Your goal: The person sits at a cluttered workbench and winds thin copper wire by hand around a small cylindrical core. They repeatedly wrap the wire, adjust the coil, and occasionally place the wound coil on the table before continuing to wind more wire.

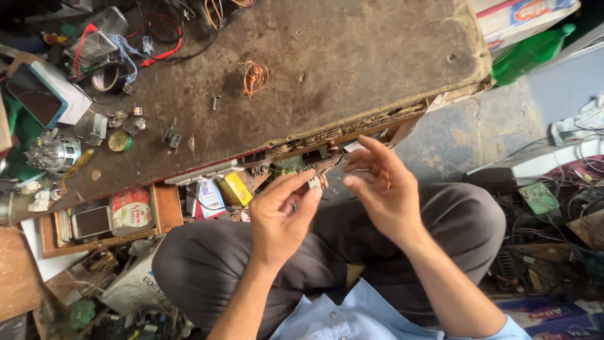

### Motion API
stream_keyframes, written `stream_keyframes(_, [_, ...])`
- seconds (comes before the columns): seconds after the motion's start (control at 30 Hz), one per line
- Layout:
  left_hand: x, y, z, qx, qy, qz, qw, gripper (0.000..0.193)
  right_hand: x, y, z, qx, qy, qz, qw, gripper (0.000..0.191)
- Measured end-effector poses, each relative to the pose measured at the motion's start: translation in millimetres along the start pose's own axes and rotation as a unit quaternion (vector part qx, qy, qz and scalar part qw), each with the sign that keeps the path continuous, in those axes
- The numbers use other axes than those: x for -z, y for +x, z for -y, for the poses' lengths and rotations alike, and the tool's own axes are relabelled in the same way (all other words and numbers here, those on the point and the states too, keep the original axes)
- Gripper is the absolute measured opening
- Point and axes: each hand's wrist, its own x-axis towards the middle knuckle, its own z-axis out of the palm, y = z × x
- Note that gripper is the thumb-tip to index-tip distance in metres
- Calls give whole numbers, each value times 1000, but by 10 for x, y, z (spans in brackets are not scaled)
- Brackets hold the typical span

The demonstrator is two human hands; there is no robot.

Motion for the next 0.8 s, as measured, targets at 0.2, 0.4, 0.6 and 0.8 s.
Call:
stream_keyframes(0.2, [-36, 291, 129, 17, 13, 19, 1000, 28, 271, 393, -162, -51, 49, 32, 997, 14])
stream_keyframes(0.4, [112, 171, 172, -69, 160, -3, 985, 23, 20, 155, -41, 99, 81, 99, 987, 13])
stream_keyframes(0.6, [807, -191, 442, 170, -355, 13, 919, 16, -524, -591, -145, 34, 138, 114, 983, 20])
stream_keyframes(0.8, [1452, -798, 657, 110, -161, 207, 959, 18, -933, -454, 164, -11, 149, -6, 989, 17])
